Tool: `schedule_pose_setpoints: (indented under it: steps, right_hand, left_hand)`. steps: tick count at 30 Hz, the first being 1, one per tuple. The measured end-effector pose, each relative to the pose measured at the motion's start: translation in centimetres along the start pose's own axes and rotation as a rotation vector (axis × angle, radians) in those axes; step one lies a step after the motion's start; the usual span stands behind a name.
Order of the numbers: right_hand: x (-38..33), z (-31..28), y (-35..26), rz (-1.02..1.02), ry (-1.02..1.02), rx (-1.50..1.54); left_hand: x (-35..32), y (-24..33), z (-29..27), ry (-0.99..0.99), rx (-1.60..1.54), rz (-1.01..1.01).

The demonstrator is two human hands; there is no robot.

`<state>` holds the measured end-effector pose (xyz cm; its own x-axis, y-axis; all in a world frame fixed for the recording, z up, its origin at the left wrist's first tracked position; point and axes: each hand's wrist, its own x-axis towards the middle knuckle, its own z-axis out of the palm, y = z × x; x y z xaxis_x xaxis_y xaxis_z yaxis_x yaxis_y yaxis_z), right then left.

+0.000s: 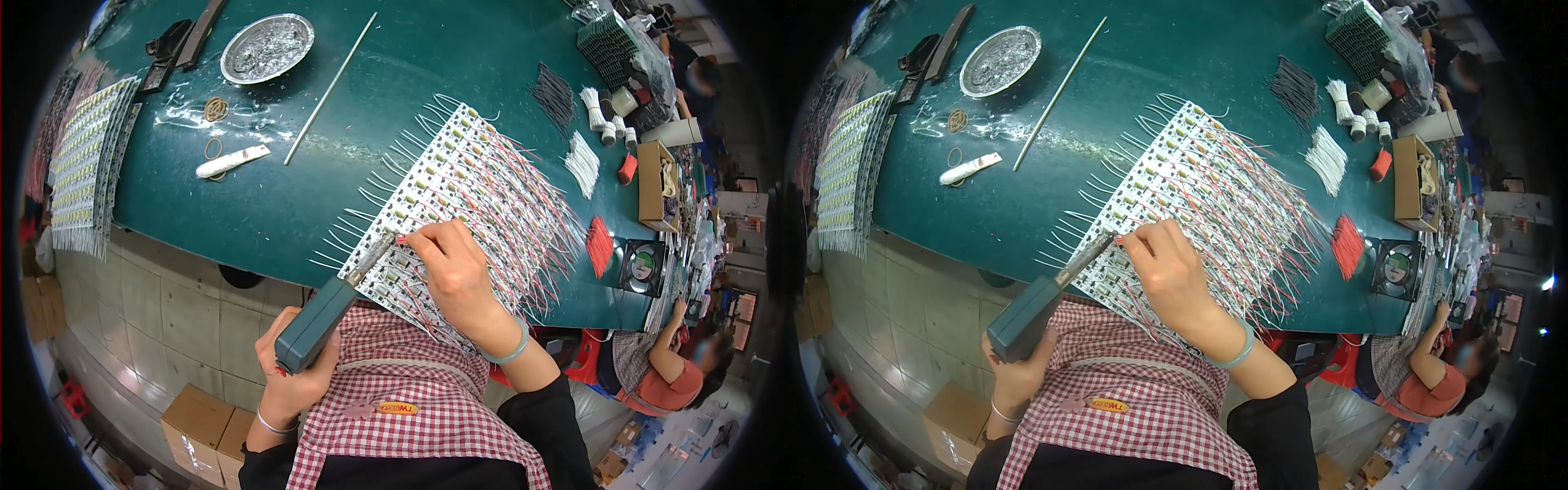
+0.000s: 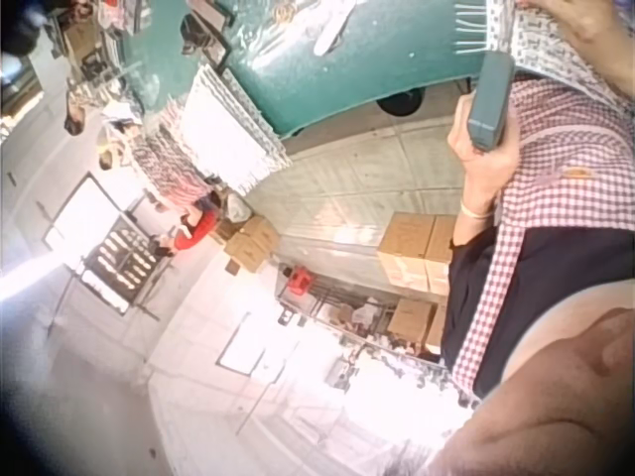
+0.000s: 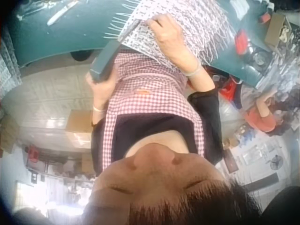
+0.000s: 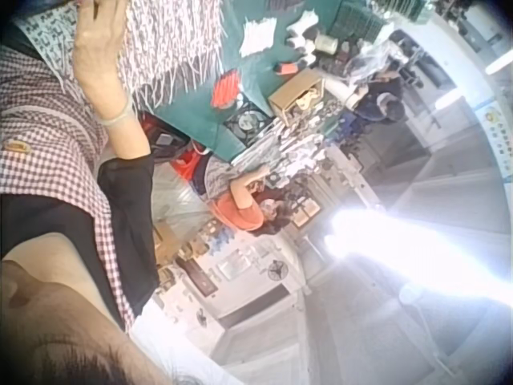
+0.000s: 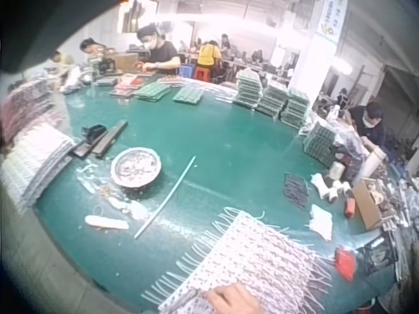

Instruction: The person uses a soldering iron to attach red and white wires to a grid of LED modules on a green workbench. They repeatedly pick up wires, position them on the modules, and apply the soldering iron to secure the connections. The person also uses a thin stick to adjust the wires and occasionally picks up a bundle of red wires.

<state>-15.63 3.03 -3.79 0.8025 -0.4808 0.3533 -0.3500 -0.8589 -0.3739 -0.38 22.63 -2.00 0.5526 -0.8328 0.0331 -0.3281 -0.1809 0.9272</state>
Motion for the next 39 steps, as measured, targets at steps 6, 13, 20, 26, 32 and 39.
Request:
schedule_pose_setpoints:
  steps: [6,13,20,26,32,39]
  right_hand:
    - [0.1,0.0,-0.1,0.000,0.018,0.000]
    - [0.2,0.1,-0.2,0.003,0.016,0.008]
    - [0.0,-0.1,-0.2,-0.002,0.032,0.016]
    - [-0.3,-1.2,-1.6,-0.018,0.076,0.056]
    - [-0.8,0.2,-1.8,0.016,0.043,0.108]
    - [-0.9,0.7,-1.7,0.017,0.023,0.096]
  left_hand:
    - [0.2,0.0,0.0,0.005,0.043,0.087]
    - [-0.6,-0.1,-0.6,0.008,-0.043,-0.049]
    - [-1.0,-0.1,-0.8,0.015,-0.052,-0.083]
    - [-1.7,-0.3,-1.3,0.072,-0.068,-0.125]
    - [-2.0,-0.8,-1.5,0.060,-0.061,-0.060]
    - [-1.9,-0.7,-1.2,0.050,-0.058,-0.027]
